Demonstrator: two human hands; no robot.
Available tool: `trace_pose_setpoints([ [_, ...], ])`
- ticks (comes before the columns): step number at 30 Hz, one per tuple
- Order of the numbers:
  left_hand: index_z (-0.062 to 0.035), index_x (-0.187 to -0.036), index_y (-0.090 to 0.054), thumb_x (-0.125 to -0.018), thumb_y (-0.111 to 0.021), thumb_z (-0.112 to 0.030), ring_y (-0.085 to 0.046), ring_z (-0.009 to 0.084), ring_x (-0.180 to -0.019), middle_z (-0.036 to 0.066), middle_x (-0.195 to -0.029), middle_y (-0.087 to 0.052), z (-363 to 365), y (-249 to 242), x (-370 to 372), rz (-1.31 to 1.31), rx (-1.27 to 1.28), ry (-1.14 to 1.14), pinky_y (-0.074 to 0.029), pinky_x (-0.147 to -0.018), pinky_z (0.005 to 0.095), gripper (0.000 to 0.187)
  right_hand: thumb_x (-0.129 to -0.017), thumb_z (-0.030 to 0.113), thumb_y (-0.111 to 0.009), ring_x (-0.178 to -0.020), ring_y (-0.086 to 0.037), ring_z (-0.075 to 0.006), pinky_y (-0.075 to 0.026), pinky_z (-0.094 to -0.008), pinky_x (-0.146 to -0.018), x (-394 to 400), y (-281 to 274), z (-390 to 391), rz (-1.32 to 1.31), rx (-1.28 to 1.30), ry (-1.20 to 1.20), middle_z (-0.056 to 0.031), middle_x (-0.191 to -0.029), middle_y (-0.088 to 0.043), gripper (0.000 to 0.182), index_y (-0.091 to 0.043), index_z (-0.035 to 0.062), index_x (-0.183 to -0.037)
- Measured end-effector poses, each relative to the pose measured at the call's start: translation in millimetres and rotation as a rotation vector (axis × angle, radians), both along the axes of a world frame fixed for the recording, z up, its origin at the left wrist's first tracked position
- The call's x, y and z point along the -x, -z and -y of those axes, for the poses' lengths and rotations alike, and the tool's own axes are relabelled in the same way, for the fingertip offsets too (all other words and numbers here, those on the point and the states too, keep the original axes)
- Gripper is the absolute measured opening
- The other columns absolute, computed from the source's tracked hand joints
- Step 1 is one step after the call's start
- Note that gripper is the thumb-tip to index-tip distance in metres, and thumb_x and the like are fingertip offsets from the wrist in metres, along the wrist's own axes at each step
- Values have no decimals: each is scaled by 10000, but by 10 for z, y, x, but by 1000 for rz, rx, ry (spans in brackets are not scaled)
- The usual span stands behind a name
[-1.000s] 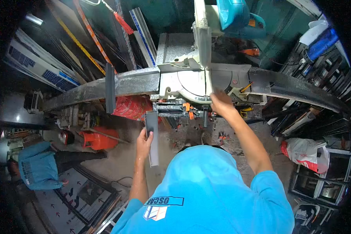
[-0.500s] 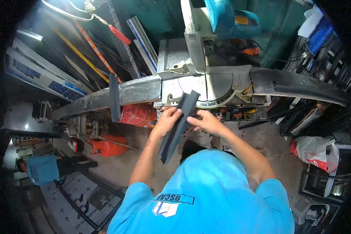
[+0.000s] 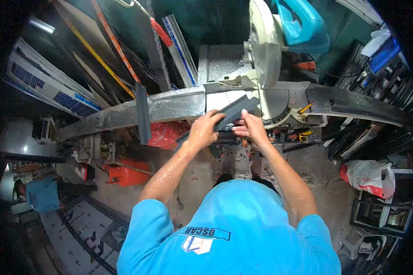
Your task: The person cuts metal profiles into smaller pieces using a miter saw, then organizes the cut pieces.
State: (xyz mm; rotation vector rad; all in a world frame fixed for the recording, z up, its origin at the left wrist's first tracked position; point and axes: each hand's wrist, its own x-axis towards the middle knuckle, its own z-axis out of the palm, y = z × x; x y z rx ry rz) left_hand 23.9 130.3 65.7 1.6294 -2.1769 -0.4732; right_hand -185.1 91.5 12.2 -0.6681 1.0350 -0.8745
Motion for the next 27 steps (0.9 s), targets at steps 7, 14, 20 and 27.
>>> trace_pose_setpoints([
  [7, -83, -1320, -674, -655, -692, -12, -581, 345, -1316, 170, -1425, -604, -58, -268, -1179, -71, -153, -101, -457, -1113, 385, 669, -992, 322, -547, -1206, -589, -436, -450, -464, -1089, -653, 274, 454, -1124, 1258, -273, -258, -1268, -644, 407, -672, -41, -1128],
  [14, -18, -1290, -678, -722, -720, -21, -595, 360, -1289, 185, -1394, -620, -55, -82, -1581, -280, -119, -115, -471, -1077, 382, 570, -944, 280, -610, -1126, -638, -393, -471, -506, -1054, -878, 290, 550, -1300, 1060, -491, -220, -1136, -685, 357, -651, -13, -1144],
  [20, -22, -1217, -709, -765, -786, -80, -641, 393, -1165, 216, -1210, -686, 450, 48, -1119, -197, -138, 56, -516, -973, 427, 462, -886, 165, -710, -925, -682, -388, -543, -489, -780, -374, 198, -342, -1048, 1049, -340, -173, -957, -700, 245, -668, 82, -1112],
  [27, -39, -1099, -736, -767, -797, -145, -655, 392, -1053, 186, -1022, -717, 1253, 453, -437, -76, 88, 247, -508, -944, 474, 354, -950, 317, -697, -886, -741, -336, -578, -435, -791, 517, -782, -692, -1162, 769, -275, -195, -1020, -748, 351, -736, 36, -1157],
])
